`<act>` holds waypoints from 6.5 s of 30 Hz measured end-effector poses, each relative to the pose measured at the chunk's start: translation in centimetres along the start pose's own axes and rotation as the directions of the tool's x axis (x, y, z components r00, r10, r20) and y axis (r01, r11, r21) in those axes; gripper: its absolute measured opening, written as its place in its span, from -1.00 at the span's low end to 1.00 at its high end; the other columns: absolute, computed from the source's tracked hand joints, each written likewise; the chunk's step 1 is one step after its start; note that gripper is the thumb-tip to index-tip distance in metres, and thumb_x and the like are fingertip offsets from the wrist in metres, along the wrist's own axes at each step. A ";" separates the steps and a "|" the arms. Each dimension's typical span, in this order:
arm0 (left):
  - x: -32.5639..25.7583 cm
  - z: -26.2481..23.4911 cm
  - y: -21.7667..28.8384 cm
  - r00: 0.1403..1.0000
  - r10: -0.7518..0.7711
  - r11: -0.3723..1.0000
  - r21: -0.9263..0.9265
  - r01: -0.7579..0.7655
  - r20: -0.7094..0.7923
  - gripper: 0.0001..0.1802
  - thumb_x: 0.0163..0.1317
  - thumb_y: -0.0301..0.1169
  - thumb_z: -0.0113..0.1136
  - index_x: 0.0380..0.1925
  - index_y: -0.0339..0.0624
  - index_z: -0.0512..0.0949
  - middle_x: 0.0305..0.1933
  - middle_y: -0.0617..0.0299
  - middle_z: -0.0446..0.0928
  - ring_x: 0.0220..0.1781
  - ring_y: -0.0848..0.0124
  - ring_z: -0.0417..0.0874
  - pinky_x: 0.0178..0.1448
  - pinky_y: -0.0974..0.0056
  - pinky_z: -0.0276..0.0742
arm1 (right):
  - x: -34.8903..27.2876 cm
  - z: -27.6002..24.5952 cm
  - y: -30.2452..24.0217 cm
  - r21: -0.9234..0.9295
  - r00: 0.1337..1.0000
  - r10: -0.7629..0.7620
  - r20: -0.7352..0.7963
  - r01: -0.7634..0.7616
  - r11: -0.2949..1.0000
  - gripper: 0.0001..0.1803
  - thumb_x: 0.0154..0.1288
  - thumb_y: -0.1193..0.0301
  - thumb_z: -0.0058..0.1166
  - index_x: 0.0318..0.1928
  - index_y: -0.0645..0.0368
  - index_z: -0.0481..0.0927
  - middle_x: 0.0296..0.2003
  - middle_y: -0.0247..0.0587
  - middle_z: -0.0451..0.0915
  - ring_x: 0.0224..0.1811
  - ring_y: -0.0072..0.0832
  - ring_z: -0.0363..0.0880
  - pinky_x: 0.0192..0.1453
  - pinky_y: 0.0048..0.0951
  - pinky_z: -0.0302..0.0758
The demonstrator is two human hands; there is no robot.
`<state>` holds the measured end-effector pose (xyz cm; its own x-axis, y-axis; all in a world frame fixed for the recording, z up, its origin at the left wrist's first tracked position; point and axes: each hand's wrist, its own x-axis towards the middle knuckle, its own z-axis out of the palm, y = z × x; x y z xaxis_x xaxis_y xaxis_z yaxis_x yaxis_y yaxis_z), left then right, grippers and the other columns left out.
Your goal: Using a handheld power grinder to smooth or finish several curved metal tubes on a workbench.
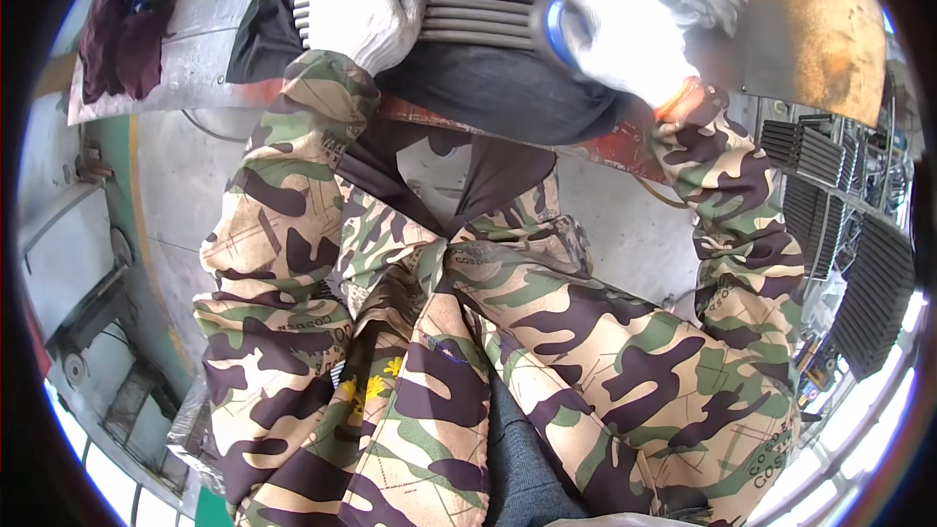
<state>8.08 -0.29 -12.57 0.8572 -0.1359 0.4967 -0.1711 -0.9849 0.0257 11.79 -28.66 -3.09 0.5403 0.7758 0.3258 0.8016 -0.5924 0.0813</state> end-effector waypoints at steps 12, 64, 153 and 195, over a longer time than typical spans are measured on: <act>-0.8 -1.1 0.9 1.000 -0.020 1.000 -0.022 0.021 0.022 -0.40 0.37 -0.05 0.19 0.24 -0.25 0.53 0.27 -0.13 0.53 0.34 -0.11 0.48 0.46 -0.17 0.24 | 1.7 2.0 2.0 -0.060 0.990 0.098 0.102 -0.092 0.994 -0.86 0.32 0.31 0.13 -0.18 0.06 0.58 -0.32 -0.06 0.58 -0.26 -0.11 0.66 -0.16 -0.04 0.61; -0.8 0.1 -2.7 0.944 -0.222 0.954 -0.144 0.262 0.245 -0.24 0.36 0.00 0.14 0.42 -0.30 0.39 0.51 -0.28 0.32 0.61 -0.22 0.19 0.67 -0.19 0.01 | 10.8 3.5 -3.4 -0.055 0.925 0.289 0.246 -0.284 0.957 -0.75 0.33 0.23 0.07 -0.21 0.14 0.62 -0.19 0.10 0.64 -0.10 0.08 0.65 -0.01 0.06 0.61; 0.3 1.7 -3.6 0.999 0.047 0.995 0.087 -0.048 0.017 -0.49 0.44 -0.05 0.10 0.25 -0.09 0.57 0.29 -0.02 0.57 0.33 -0.05 0.52 0.41 -0.19 0.35 | 2.7 1.1 2.4 -0.085 0.954 0.272 0.122 -0.263 0.961 -0.79 0.30 0.26 0.12 -0.26 0.16 0.61 -0.31 0.10 0.61 -0.23 0.09 0.65 -0.13 0.04 0.61; 3.3 -0.3 3.5 0.997 0.019 0.975 -0.220 -0.002 0.075 -0.43 0.35 -0.13 0.17 0.23 -0.30 0.52 0.27 -0.17 0.52 0.35 -0.18 0.44 0.53 -0.31 0.14 | 2.7 -1.2 -0.5 0.008 0.980 0.158 0.123 -0.160 0.987 -0.79 0.29 0.26 0.14 -0.27 0.14 0.58 -0.29 0.01 0.58 -0.23 0.03 0.64 -0.13 0.04 0.61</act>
<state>10.16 -4.12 -10.58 0.8878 -0.1626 0.4306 -0.2758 -0.9369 0.2148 12.57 -26.55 -1.16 0.6877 0.6930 0.2161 0.7064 -0.7075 0.0208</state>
